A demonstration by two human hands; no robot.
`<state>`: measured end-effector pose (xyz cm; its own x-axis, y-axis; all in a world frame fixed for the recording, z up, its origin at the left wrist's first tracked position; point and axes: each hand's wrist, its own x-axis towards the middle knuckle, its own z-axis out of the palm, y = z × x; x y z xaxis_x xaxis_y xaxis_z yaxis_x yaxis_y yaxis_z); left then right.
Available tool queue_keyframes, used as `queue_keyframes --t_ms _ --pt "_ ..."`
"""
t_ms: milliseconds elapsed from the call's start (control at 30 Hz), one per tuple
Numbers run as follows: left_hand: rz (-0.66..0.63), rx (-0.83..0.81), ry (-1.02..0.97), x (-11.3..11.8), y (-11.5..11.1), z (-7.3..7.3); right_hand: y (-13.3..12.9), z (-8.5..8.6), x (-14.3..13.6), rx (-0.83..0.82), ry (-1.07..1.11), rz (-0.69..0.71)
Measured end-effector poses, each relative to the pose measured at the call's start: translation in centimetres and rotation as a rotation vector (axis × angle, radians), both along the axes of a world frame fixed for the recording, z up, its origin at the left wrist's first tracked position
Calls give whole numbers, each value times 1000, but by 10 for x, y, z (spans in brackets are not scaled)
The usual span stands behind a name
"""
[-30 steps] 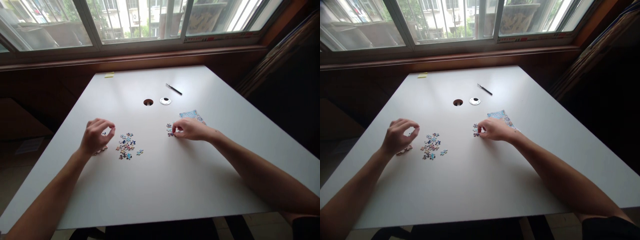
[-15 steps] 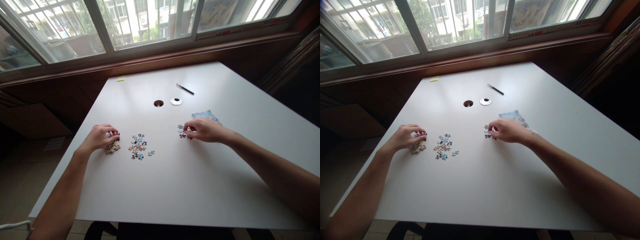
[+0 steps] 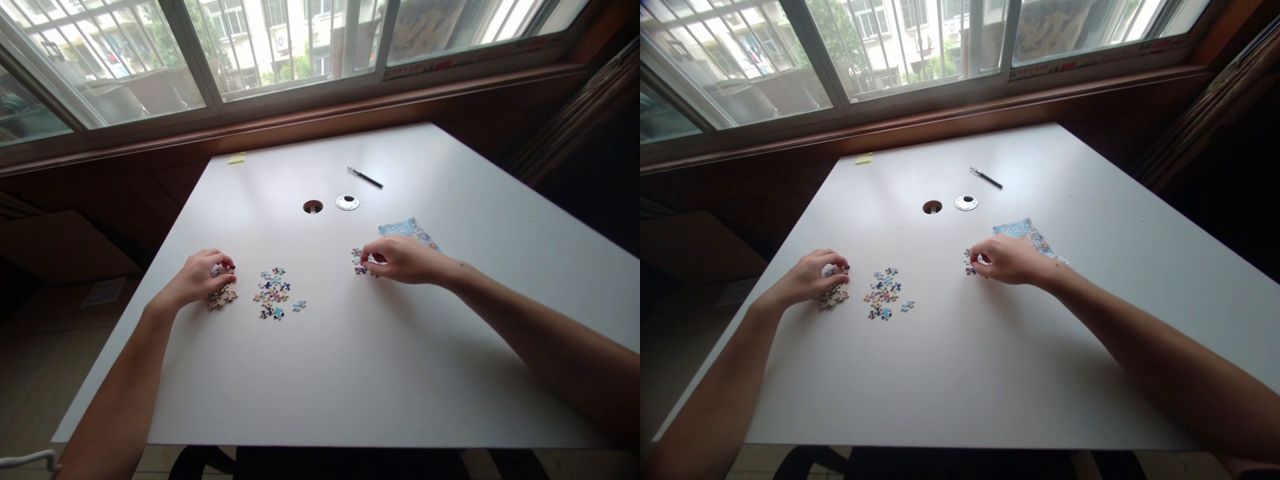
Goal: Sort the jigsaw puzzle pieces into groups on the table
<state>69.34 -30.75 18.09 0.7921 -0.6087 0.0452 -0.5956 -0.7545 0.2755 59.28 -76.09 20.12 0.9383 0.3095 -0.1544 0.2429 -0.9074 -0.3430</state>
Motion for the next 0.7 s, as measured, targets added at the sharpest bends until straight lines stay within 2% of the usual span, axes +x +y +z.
queue_keyframes --t_ms 333,467,700 --pt "101 -27 108 -6 -6 6 0 -2 -1 8 -17 23" --pt "101 -95 156 -9 -8 6 0 -3 -1 19 -19 33" --pt "37 -166 104 -7 -7 0 0 -2 -1 49 -23 45"
